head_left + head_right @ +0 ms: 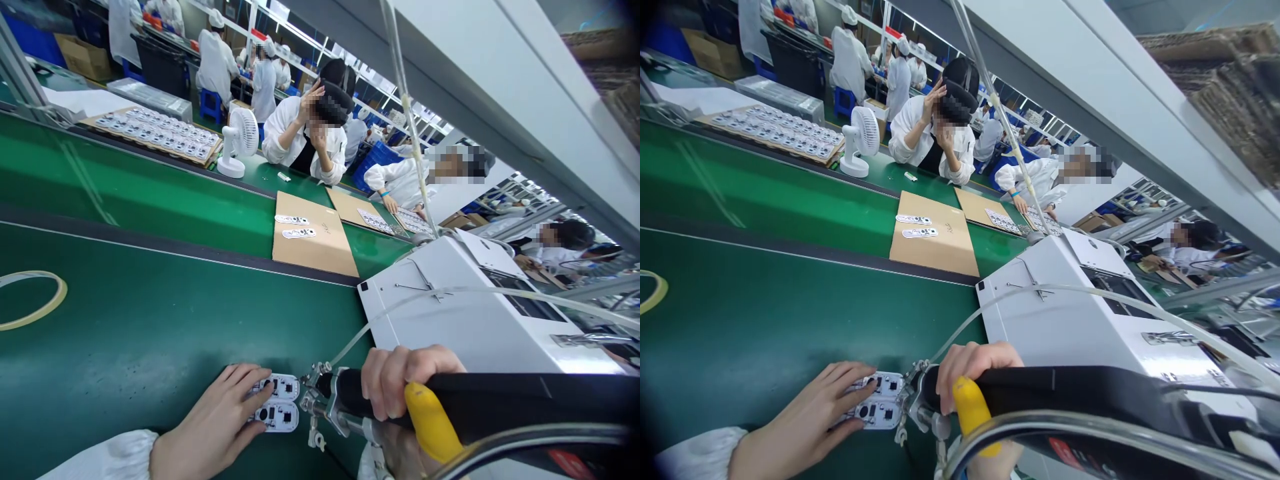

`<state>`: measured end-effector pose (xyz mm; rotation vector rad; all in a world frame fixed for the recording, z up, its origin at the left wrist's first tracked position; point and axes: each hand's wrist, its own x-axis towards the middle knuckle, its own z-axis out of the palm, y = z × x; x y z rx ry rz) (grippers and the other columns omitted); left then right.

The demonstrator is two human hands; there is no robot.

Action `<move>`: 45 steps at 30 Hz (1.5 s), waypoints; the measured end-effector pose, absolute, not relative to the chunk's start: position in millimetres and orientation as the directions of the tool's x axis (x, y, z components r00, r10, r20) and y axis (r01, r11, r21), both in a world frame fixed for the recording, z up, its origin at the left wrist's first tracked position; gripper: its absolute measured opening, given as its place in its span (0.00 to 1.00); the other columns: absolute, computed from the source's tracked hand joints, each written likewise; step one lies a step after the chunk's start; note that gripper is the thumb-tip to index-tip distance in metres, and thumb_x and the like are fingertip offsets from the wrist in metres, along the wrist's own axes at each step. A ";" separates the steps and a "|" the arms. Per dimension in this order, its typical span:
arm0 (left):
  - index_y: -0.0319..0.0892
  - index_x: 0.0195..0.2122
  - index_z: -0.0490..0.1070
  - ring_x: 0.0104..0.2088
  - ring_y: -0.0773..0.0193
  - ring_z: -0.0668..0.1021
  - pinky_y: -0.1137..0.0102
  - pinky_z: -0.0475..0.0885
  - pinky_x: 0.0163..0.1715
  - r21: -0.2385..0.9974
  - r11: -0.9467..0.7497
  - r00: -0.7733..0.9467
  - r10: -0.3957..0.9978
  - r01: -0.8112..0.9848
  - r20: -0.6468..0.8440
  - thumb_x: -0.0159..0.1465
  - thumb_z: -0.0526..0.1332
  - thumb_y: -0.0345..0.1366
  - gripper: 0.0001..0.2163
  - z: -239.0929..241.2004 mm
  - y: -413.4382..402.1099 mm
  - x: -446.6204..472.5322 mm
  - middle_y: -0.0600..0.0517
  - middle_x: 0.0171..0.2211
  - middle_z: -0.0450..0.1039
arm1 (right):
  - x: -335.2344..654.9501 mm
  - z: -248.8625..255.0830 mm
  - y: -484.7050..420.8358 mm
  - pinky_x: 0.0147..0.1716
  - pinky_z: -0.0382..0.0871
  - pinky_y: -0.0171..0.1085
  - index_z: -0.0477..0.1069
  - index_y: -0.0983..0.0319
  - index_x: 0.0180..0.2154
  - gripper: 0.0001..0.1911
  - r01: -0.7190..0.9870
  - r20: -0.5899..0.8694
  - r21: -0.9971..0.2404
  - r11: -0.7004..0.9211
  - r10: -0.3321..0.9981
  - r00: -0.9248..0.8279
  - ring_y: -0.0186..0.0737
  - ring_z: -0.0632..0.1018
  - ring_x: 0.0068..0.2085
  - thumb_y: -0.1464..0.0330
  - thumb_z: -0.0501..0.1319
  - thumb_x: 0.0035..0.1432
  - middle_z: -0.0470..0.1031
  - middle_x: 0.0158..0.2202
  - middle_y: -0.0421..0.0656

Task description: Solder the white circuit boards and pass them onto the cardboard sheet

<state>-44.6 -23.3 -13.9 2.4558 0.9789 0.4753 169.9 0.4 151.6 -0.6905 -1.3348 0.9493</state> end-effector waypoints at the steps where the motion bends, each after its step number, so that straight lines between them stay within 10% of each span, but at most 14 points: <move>1: 0.53 0.64 0.63 0.58 0.47 0.71 0.52 0.74 0.53 0.520 -0.650 0.687 0.710 0.554 0.155 0.70 0.59 0.39 0.21 -13.5 -23.2 -44.4 0.51 0.62 0.66 | 168.7 152.5 -0.4 0.15 0.60 0.33 0.72 0.56 0.36 0.12 -0.163 0.482 -0.865 0.474 0.876 -0.007 0.31 0.65 0.15 0.62 0.71 0.51 0.67 0.18 0.33; 5: 0.52 0.63 0.62 0.57 0.48 0.71 0.53 0.74 0.52 0.503 -0.664 0.690 0.704 0.554 0.170 0.70 0.60 0.38 0.21 -11.0 -21.2 -41.8 0.50 0.61 0.67 | 181.6 172.1 -9.8 0.15 0.60 0.34 0.72 0.57 0.36 0.09 -0.073 0.495 -0.850 0.521 0.839 0.226 0.30 0.63 0.14 0.59 0.65 0.59 0.64 0.17 0.32; 10: 0.46 0.59 0.66 0.57 0.48 0.72 0.49 0.72 0.55 0.473 -0.685 0.705 0.689 0.554 0.171 0.69 0.60 0.36 0.18 -4.4 -13.1 -34.9 0.48 0.59 0.68 | 210.6 195.3 -23.6 0.10 0.62 0.35 0.74 0.54 0.38 0.05 0.018 0.585 -0.810 0.586 0.810 -0.026 0.30 0.64 0.09 0.61 0.62 0.63 0.64 0.14 0.30; 17: 0.45 0.58 0.66 0.56 0.54 0.74 0.47 0.65 0.62 0.489 -0.726 0.730 0.643 0.484 0.233 0.71 0.56 0.33 0.15 -3.0 -12.4 -36.1 0.49 0.56 0.71 | 180.0 165.6 -27.3 0.16 0.59 0.36 0.72 0.56 0.39 0.13 -0.047 0.525 -0.841 0.539 0.834 0.166 0.31 0.65 0.14 0.59 0.68 0.53 0.65 0.18 0.33; 31: 0.47 0.58 0.68 0.56 0.51 0.74 0.49 0.72 0.58 0.548 -0.686 0.670 0.689 0.479 0.277 0.71 0.57 0.35 0.14 -13.2 -18.0 -36.6 0.48 0.56 0.72 | 176.7 157.3 -17.0 0.13 0.55 0.34 0.74 0.53 0.35 0.11 -0.036 0.469 -0.872 0.488 0.854 0.226 0.31 0.60 0.11 0.55 0.59 0.64 0.61 0.14 0.33; 37: 0.46 0.57 0.69 0.57 0.51 0.74 0.50 0.72 0.58 0.530 -0.695 0.675 0.683 0.485 0.278 0.71 0.57 0.35 0.14 -14.1 -18.4 -36.8 0.48 0.57 0.71 | 173.2 154.6 -19.0 0.13 0.55 0.35 0.73 0.53 0.37 0.26 -0.030 0.486 -0.862 0.506 0.842 0.233 0.31 0.60 0.13 0.47 0.74 0.41 0.60 0.16 0.32; 45: 0.46 0.55 0.71 0.57 0.51 0.74 0.50 0.72 0.57 0.533 -0.688 0.669 0.691 0.493 0.274 0.71 0.57 0.36 0.12 -14.4 -19.5 -36.1 0.48 0.56 0.72 | 178.3 154.1 -17.3 0.15 0.54 0.35 0.72 0.53 0.35 0.17 -0.066 0.466 -0.875 0.480 0.871 0.157 0.32 0.61 0.14 0.54 0.72 0.47 0.61 0.16 0.33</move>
